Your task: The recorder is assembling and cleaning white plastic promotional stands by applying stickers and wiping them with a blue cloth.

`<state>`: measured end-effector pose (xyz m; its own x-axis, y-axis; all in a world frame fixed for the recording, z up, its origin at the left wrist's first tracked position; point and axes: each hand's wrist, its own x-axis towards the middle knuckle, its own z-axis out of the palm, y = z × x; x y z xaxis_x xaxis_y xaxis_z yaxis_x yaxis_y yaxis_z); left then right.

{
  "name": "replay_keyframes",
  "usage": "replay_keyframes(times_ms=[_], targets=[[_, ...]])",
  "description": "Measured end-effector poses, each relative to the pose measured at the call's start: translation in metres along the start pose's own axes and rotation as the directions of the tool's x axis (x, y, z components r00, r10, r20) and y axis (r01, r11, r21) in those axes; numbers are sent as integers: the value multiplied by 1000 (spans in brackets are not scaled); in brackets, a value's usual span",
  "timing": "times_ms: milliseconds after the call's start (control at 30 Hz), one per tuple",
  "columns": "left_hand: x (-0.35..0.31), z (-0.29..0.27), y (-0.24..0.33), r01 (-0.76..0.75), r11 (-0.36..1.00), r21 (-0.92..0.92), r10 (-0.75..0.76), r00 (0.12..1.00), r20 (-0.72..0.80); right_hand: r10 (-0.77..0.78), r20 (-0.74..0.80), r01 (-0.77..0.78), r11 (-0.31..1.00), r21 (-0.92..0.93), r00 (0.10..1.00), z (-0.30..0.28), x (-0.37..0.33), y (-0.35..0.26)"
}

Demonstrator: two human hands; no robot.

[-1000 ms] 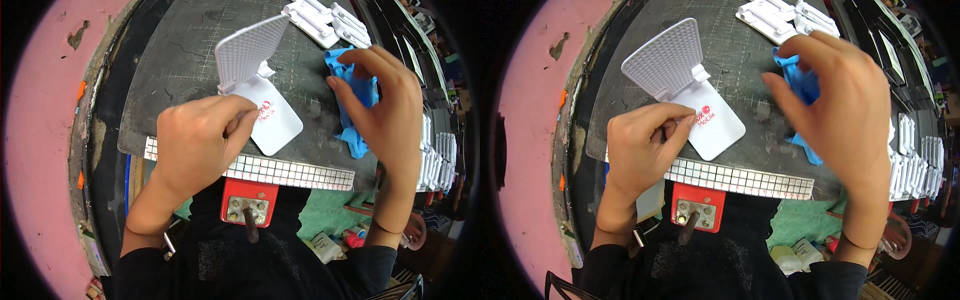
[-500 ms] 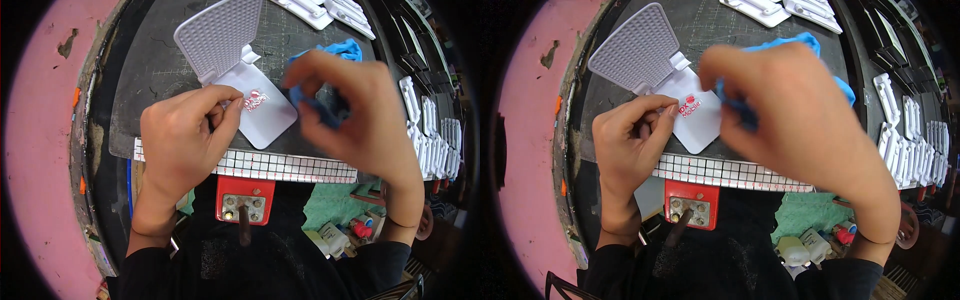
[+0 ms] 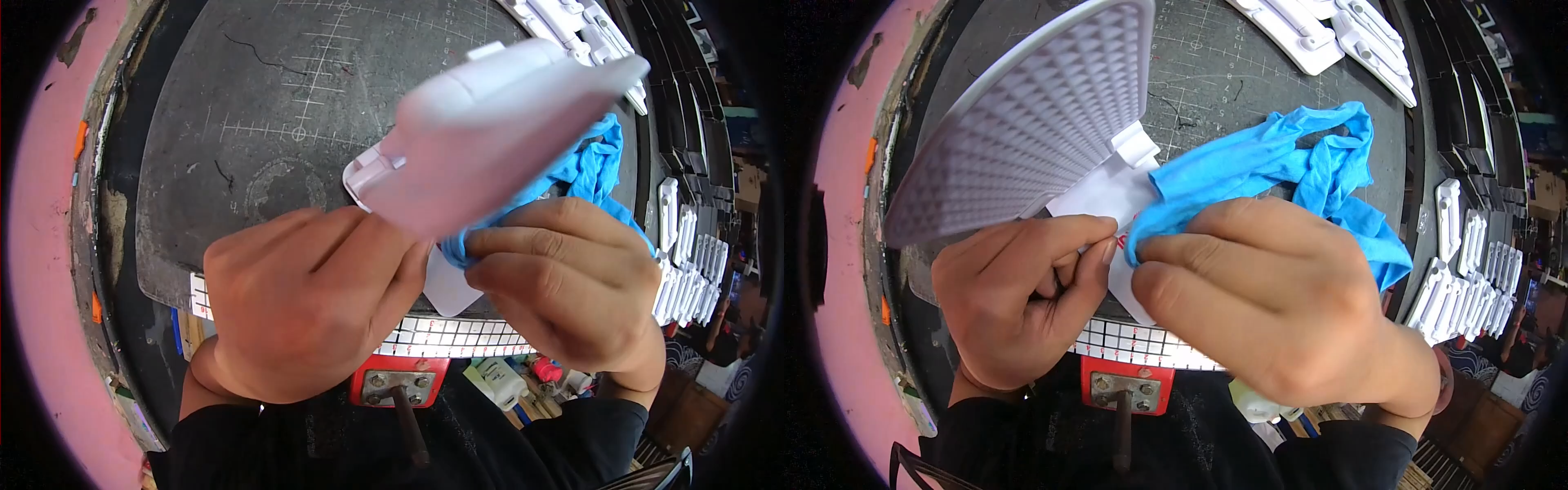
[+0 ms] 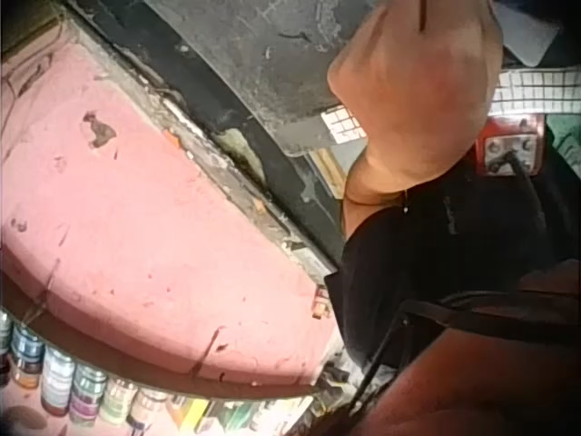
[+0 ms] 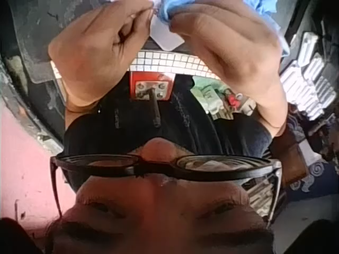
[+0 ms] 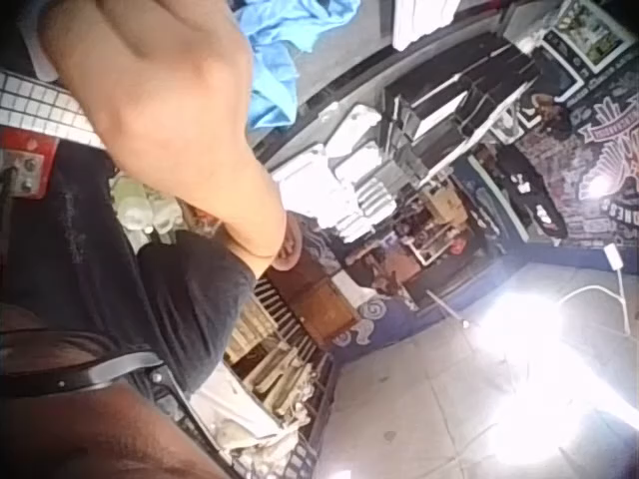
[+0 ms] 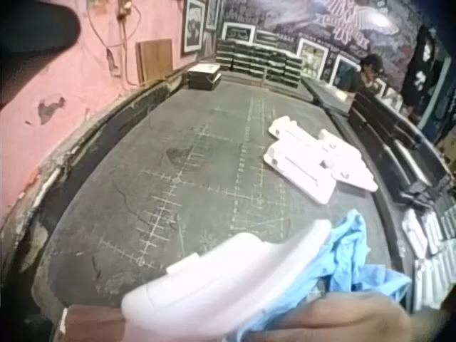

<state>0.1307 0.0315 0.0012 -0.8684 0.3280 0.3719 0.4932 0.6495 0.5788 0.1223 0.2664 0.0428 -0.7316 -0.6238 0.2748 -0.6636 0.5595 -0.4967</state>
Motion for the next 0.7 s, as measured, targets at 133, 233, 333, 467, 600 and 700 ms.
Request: replay_keyframes(times_ms=[133,233,333,467,600,700], targets=[[-1,-3,-1,6,1000,-5,-6,999,41,31,73,-18,984,-179,997,-1,8,-11],[-2,-3,-1,0,1000,-25,0,1000,26,63,35,-55,978,-201,997,4,11,-20],[-2,-2,-2,-9,1000,-24,9,1000,29,93,55,-79,971,-225,994,7,14,-25],[-3,0,-2,0,1000,-26,0,1000,15,111,82,-90,970,-228,990,1,20,-28],[-4,-2,-2,11,999,-37,-10,999,30,90,70,-72,971,-229,993,2,24,-30],[-4,-3,-2,16,1000,-25,-15,999,39,60,65,-44,972,-231,996,6,25,-27]])
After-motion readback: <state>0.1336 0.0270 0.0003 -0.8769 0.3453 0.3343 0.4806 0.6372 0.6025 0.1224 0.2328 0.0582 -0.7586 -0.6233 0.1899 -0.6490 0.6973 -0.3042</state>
